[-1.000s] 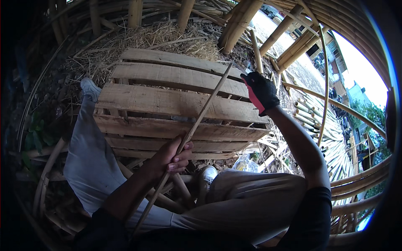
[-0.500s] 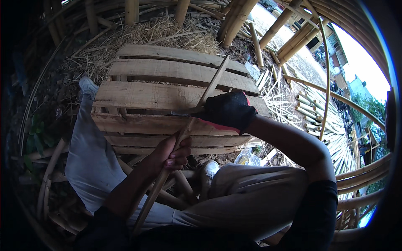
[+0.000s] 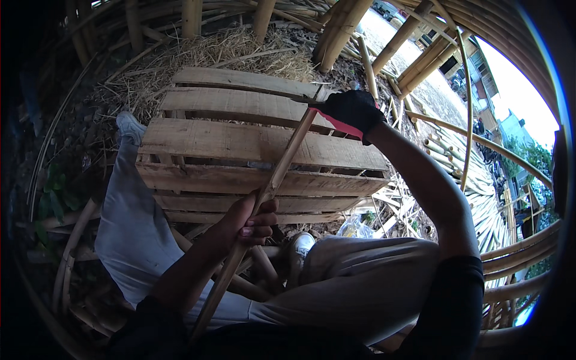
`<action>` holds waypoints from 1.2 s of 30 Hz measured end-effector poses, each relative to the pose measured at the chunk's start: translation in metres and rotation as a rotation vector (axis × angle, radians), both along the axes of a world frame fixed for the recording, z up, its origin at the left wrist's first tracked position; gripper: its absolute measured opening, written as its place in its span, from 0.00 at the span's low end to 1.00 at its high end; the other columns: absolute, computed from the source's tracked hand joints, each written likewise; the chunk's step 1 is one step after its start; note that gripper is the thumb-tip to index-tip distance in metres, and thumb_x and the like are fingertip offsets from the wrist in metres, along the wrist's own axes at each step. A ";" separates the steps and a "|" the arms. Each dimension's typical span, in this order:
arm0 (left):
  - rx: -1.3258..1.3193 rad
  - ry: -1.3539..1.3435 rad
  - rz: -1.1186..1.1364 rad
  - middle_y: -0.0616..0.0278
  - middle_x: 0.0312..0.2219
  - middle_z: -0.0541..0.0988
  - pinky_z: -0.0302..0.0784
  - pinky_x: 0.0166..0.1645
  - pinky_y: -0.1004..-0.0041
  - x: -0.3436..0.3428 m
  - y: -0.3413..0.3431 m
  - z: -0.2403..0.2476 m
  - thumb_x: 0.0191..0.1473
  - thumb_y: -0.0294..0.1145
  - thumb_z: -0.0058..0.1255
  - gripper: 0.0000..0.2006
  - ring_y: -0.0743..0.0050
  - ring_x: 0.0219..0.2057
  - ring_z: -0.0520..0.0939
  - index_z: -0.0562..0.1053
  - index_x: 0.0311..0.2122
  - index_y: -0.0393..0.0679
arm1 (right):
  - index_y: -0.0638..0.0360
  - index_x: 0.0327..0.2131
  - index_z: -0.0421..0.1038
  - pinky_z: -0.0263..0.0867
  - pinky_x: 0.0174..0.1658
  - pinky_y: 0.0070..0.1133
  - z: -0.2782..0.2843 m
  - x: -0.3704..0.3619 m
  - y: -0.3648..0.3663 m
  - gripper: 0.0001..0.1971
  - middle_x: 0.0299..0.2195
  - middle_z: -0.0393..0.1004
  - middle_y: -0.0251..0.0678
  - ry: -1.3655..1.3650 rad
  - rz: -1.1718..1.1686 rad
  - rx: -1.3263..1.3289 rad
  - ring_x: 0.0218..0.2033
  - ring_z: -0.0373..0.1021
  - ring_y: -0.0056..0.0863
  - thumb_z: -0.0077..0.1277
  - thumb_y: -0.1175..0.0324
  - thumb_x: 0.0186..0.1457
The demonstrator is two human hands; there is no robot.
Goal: Shaving and carving a strip of bamboo using a knife over a wooden crate.
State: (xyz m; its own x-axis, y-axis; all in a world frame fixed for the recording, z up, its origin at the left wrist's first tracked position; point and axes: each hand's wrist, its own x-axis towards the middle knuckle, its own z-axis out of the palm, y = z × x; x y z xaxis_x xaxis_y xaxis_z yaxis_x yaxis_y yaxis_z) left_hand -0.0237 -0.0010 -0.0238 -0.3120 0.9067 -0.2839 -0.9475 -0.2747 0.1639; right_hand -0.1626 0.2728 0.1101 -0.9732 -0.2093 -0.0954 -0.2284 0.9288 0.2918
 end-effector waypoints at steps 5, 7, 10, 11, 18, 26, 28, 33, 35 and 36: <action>0.010 0.021 -0.006 0.72 0.07 0.54 0.44 0.06 0.82 -0.001 0.000 0.001 0.65 0.58 0.25 0.24 0.85 0.04 0.54 0.58 0.22 0.53 | 0.47 0.30 0.80 0.71 0.39 0.27 0.016 0.004 -0.004 0.35 0.28 0.79 0.33 0.086 0.142 0.193 0.34 0.76 0.34 0.25 0.34 0.60; -0.092 0.070 0.022 0.73 0.07 0.54 0.44 0.06 0.83 0.001 0.000 0.007 0.65 0.57 0.26 0.24 0.87 0.04 0.53 0.58 0.22 0.53 | 0.46 0.30 0.80 0.71 0.39 0.27 0.016 0.003 -0.002 0.34 0.28 0.79 0.33 0.109 0.159 0.204 0.34 0.76 0.34 0.27 0.34 0.60; -0.089 0.086 0.018 0.74 0.07 0.53 0.44 0.06 0.84 0.000 0.000 0.008 0.64 0.57 0.28 0.24 0.87 0.04 0.53 0.60 0.23 0.53 | 0.45 0.29 0.80 0.71 0.38 0.27 0.020 0.001 0.001 0.32 0.26 0.78 0.33 0.144 0.187 0.196 0.33 0.76 0.34 0.30 0.34 0.60; -0.086 0.088 0.021 0.74 0.07 0.53 0.44 0.06 0.84 0.000 0.001 0.005 0.64 0.57 0.28 0.24 0.87 0.04 0.53 0.60 0.23 0.53 | 0.45 0.29 0.80 0.71 0.36 0.27 0.022 0.000 0.002 0.31 0.26 0.78 0.33 0.154 0.196 0.174 0.32 0.76 0.34 0.31 0.34 0.59; -0.153 0.090 0.031 0.74 0.07 0.54 0.47 0.06 0.84 0.001 0.002 0.008 0.64 0.57 0.29 0.23 0.88 0.04 0.54 0.65 0.27 0.50 | 0.44 0.26 0.80 0.71 0.29 0.27 0.016 -0.018 0.027 0.31 0.23 0.78 0.31 0.263 0.236 0.293 0.24 0.76 0.32 0.34 0.33 0.58; -0.111 0.048 0.026 0.75 0.07 0.54 0.48 0.06 0.84 0.005 0.000 0.010 0.64 0.59 0.29 0.24 0.88 0.04 0.54 0.62 0.25 0.50 | 0.50 0.26 0.80 0.70 0.32 0.31 0.032 -0.030 0.029 0.36 0.21 0.78 0.35 0.449 -0.235 0.225 0.29 0.77 0.37 0.30 0.30 0.56; -0.212 0.148 -0.017 0.74 0.07 0.54 0.48 0.06 0.84 0.019 -0.004 0.018 0.64 0.58 0.29 0.24 0.88 0.04 0.54 0.59 0.24 0.51 | 0.54 0.28 0.79 0.69 0.37 0.35 0.071 -0.042 0.113 0.40 0.27 0.79 0.42 0.523 -0.478 0.114 0.33 0.77 0.40 0.26 0.30 0.56; -0.201 0.219 0.018 0.75 0.06 0.54 0.50 0.06 0.84 0.015 -0.006 0.007 0.64 0.58 0.27 0.24 0.87 0.04 0.55 0.58 0.24 0.51 | 0.56 0.29 0.79 0.67 0.45 0.37 0.058 -0.004 0.169 0.40 0.30 0.77 0.48 0.509 -0.599 0.056 0.37 0.74 0.48 0.23 0.32 0.59; -0.173 0.213 0.017 0.75 0.06 0.55 0.50 0.06 0.84 0.015 -0.004 0.004 0.65 0.56 0.27 0.23 0.87 0.04 0.55 0.58 0.24 0.51 | 0.53 0.34 0.79 0.67 0.44 0.35 0.043 0.001 0.164 0.37 0.33 0.79 0.45 0.410 -0.655 0.030 0.39 0.75 0.44 0.27 0.32 0.57; -0.138 0.197 0.023 0.75 0.07 0.55 0.50 0.06 0.84 0.014 -0.001 0.003 0.65 0.55 0.27 0.22 0.87 0.04 0.56 0.58 0.25 0.51 | 0.53 0.33 0.79 0.67 0.44 0.35 0.036 0.003 0.168 0.37 0.33 0.79 0.45 0.376 -0.631 0.049 0.40 0.75 0.44 0.29 0.31 0.56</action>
State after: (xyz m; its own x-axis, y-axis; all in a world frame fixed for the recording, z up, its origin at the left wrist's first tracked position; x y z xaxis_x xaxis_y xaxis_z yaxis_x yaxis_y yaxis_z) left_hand -0.0098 -0.0024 -0.0210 -0.3932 0.8557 -0.3363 -0.8874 -0.2576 0.3823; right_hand -0.1600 0.4409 0.1460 -0.8758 0.3977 0.2735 0.4692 0.8341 0.2899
